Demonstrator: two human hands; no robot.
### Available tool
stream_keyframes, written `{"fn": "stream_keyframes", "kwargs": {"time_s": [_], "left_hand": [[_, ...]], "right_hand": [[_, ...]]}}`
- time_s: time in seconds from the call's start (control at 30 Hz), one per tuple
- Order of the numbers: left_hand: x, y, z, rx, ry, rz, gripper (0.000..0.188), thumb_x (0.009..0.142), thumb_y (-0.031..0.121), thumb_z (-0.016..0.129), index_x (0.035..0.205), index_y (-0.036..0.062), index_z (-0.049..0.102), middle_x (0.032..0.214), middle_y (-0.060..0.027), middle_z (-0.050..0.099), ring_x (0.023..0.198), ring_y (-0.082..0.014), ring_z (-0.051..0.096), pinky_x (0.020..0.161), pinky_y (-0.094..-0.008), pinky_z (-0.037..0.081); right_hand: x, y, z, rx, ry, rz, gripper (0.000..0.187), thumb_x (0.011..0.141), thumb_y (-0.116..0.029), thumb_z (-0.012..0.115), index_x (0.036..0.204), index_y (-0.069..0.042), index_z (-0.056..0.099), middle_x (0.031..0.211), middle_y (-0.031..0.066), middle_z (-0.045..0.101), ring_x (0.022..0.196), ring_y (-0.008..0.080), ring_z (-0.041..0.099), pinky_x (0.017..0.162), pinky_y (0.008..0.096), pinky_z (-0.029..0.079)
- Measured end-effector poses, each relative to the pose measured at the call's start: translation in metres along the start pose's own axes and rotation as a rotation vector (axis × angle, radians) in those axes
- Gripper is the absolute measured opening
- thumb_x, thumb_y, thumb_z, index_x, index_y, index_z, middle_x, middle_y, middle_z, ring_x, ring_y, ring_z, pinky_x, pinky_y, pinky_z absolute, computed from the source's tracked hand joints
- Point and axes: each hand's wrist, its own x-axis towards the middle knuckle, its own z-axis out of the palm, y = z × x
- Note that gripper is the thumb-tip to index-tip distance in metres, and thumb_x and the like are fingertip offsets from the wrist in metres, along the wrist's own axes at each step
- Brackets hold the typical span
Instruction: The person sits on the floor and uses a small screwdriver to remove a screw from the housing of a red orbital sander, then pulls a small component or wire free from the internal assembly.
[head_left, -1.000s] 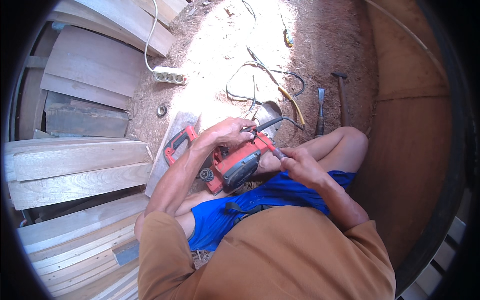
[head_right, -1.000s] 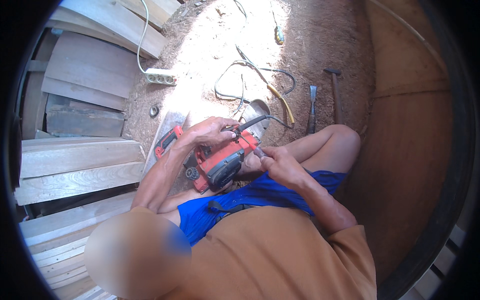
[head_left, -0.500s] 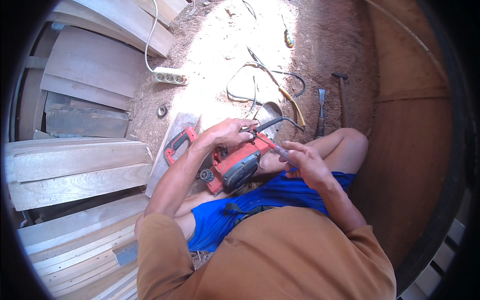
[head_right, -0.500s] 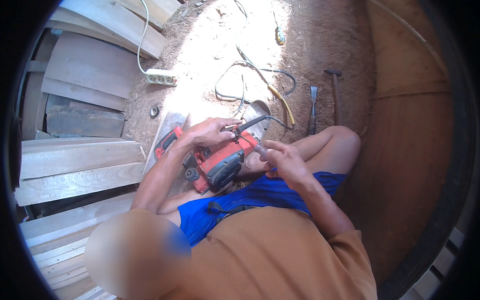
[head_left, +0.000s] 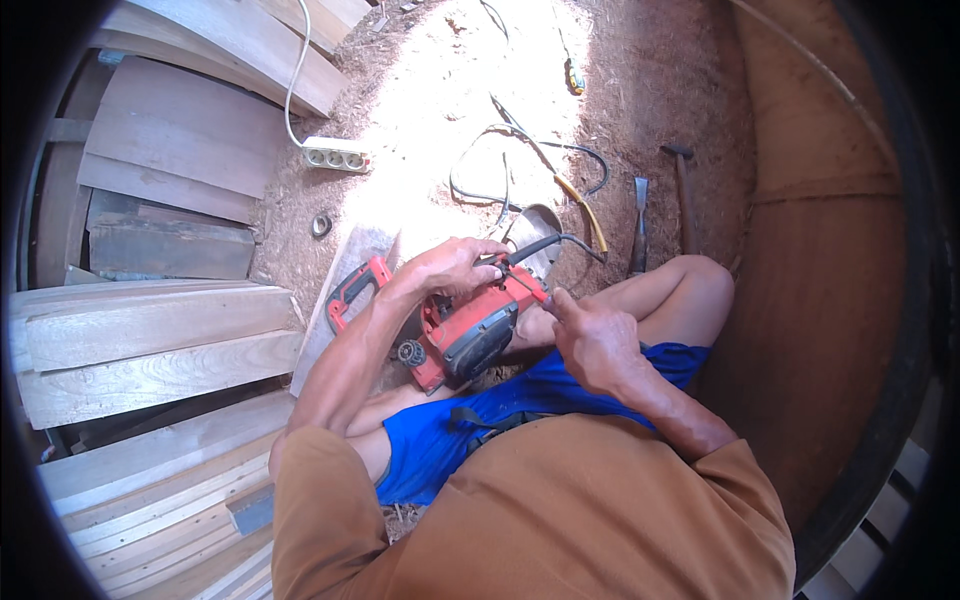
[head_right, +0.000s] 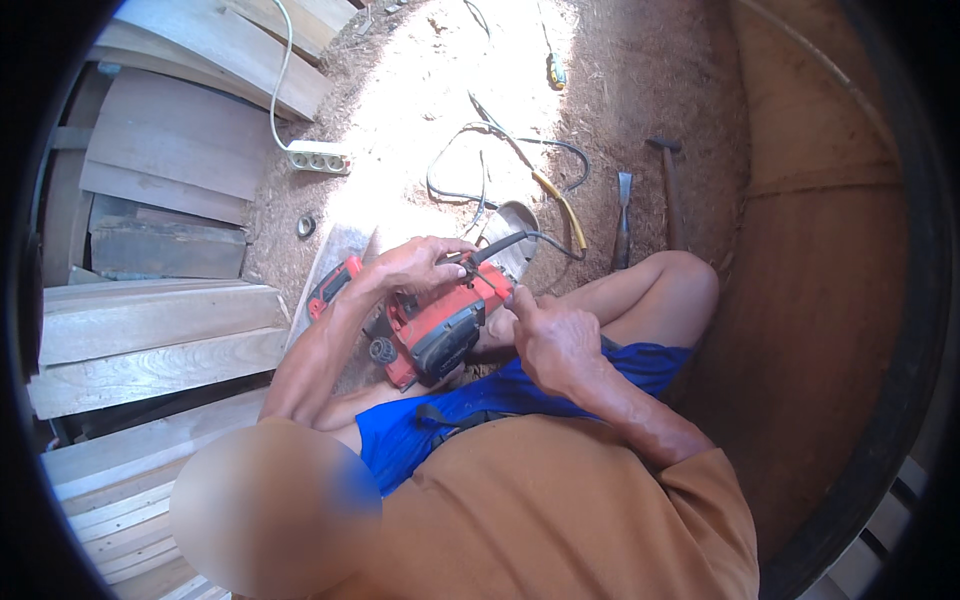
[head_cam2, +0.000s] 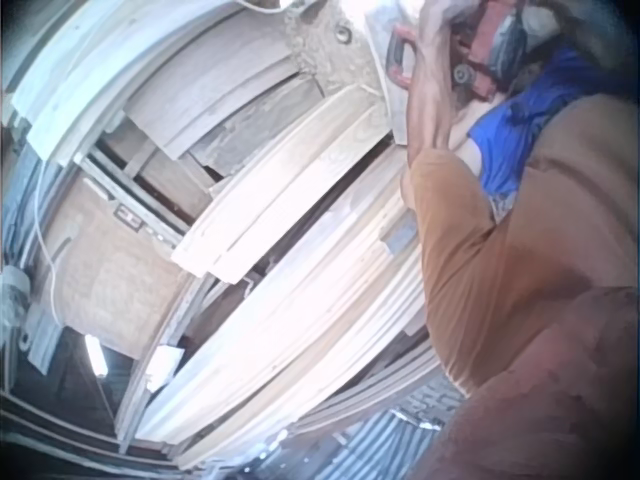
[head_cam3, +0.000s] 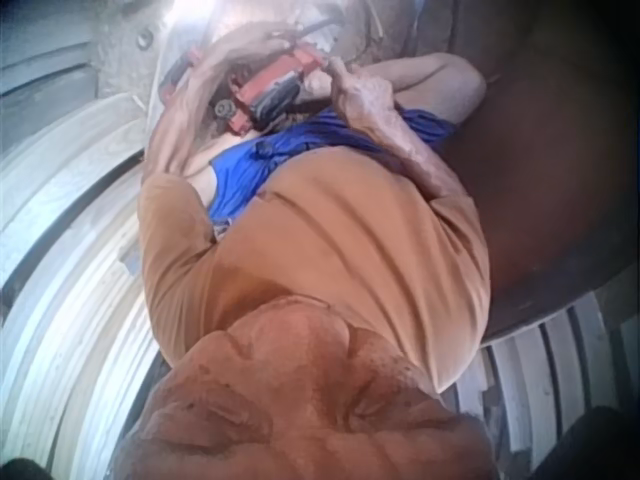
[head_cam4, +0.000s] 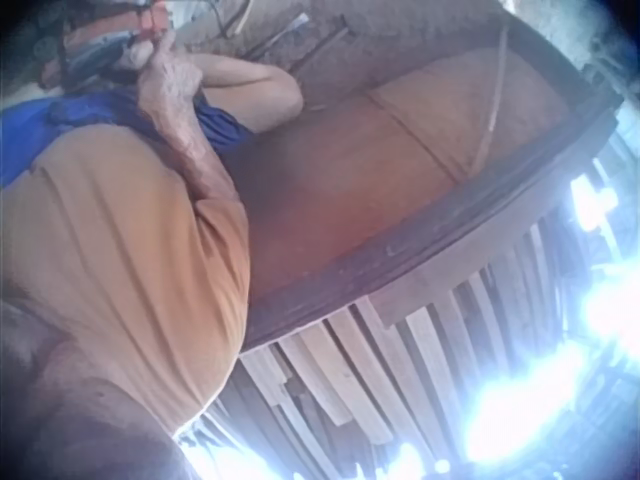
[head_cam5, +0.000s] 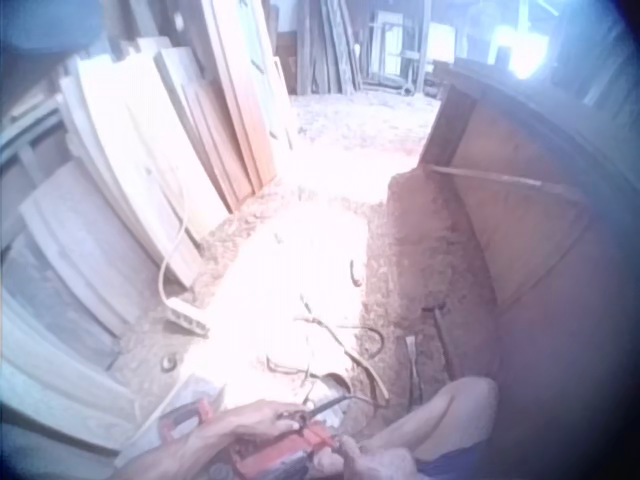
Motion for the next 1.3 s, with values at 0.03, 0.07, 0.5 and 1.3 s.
{"fn": "stream_keyframes", "kwargs": {"time_s": [0.03,0.07,0.5,1.3], "left_hand": [[0.000,-0.002,0.001,-0.028,0.011,0.019,0.052,0.100,0.026,0.064,0.151,0.0179,0.059,0.103,-0.0151,0.078,0.089,-0.0265,0.074,0.087,-0.0415,0.058],[0.000,-0.005,0.003,-0.030,0.011,0.015,0.052,0.100,0.026,0.064,0.151,0.0179,0.059,0.103,-0.0151,0.078,0.089,-0.0265,0.074,0.087,-0.0415,0.058],[-0.004,0.006,-0.001,-0.078,-0.006,0.010,0.052,0.100,0.025,0.064,0.151,0.0155,0.059,0.090,-0.0100,0.076,0.077,-0.0200,0.070,0.077,-0.0380,0.058],[-0.007,0.015,-0.005,-0.108,-0.052,-0.041,0.054,0.101,0.025,0.064,0.153,0.0158,0.057,0.090,-0.0096,0.076,0.074,-0.0182,0.072,0.074,-0.0371,0.060]], "right_hand": [[0.002,-0.001,-0.003,-0.021,0.077,-0.031,0.039,0.100,-0.019,0.063,0.133,-0.001,0.059,0.088,0.0223,0.071,0.065,0.0391,0.068,0.057,0.0500,0.053],[0.004,0.006,0.005,-0.017,0.075,-0.033,0.039,0.100,-0.019,0.063,0.133,-0.001,0.059,0.088,0.0223,0.071,0.065,0.0391,0.068,0.057,0.0500,0.053],[0.001,0.009,0.002,0.056,0.031,-0.112,0.027,0.093,-0.010,0.062,0.119,-0.004,0.062,0.078,0.0161,0.068,0.063,0.0394,0.066,0.054,0.0525,0.050],[0.000,0.028,0.017,0.265,0.090,0.018,0.039,0.098,-0.024,0.065,0.132,-0.005,0.062,0.096,0.0193,0.074,0.082,0.0359,0.074,0.064,0.0521,0.058]]}}
